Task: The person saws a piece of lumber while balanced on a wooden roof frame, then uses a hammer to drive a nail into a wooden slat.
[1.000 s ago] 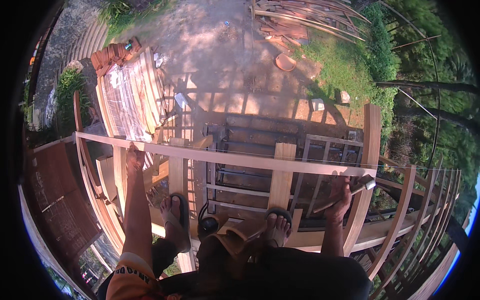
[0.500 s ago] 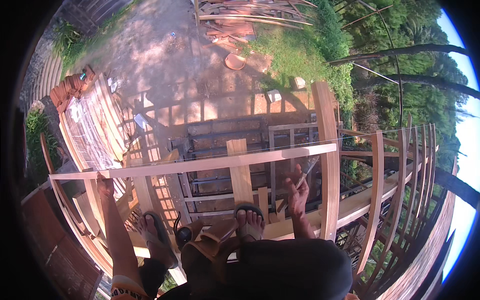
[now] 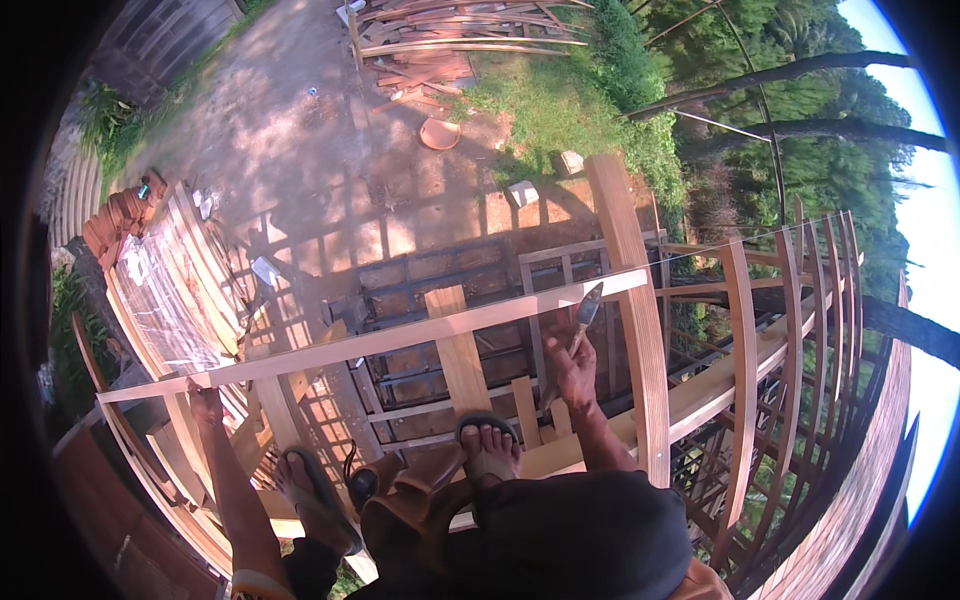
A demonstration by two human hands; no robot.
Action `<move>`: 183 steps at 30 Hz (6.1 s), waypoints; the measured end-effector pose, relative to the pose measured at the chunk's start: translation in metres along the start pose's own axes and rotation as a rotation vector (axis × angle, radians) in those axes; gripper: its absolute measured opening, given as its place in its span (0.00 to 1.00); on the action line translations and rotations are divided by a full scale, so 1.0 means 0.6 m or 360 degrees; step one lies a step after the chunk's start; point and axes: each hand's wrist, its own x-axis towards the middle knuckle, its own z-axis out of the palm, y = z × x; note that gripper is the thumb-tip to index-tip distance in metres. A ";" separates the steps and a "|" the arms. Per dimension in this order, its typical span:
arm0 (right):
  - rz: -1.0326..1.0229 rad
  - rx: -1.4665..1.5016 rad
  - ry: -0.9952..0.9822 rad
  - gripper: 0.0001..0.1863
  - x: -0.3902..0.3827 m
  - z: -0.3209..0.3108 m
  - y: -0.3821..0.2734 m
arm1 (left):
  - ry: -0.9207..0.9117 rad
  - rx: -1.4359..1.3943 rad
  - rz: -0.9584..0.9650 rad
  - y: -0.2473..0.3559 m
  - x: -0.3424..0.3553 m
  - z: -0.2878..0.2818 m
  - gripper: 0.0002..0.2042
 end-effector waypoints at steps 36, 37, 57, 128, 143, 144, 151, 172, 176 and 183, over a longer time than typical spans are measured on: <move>-0.0782 -0.1413 -0.0396 0.31 0.038 0.020 -0.065 | -0.0112 0.0157 0.0090 -0.009 -0.045 0.023 0.16; -0.0791 -0.1431 -0.0415 0.32 0.038 0.017 -0.064 | -0.0112 0.0163 0.0084 -0.009 -0.046 0.024 0.16; -0.0717 -0.1498 -0.0475 0.34 0.040 0.003 -0.052 | -0.0115 0.0225 0.0203 0.013 -0.028 0.025 0.19; -0.0316 -0.1826 -0.0891 0.36 -0.067 0.119 -0.194 | -0.1900 0.1716 0.1609 -0.432 -0.643 0.468 0.07; -0.0273 -0.1424 -0.0861 0.34 -0.081 0.113 -0.184 | -0.1899 0.1714 0.1411 -0.431 -0.654 0.461 0.05; -0.0347 -0.1326 -0.0798 0.34 -0.086 0.117 -0.195 | -0.1893 0.1722 0.1404 -0.430 -0.653 0.458 0.05; -0.0759 -0.1224 -0.0666 0.34 -0.091 0.104 -0.206 | -0.1895 0.1405 0.1242 -0.421 -0.625 0.467 0.06; -0.0136 -0.1575 -0.0958 0.37 -0.099 0.150 -0.239 | -0.1130 0.3172 0.1445 -0.342 -0.536 0.453 0.29; -0.0761 -0.1252 -0.0603 0.32 -0.105 0.138 -0.280 | -0.1201 0.3230 0.1342 -0.336 -0.534 0.470 0.28; -0.0296 -0.1259 -0.0630 0.26 -0.118 0.122 -0.259 | -0.1419 0.2949 0.1720 -0.362 -0.505 0.461 0.27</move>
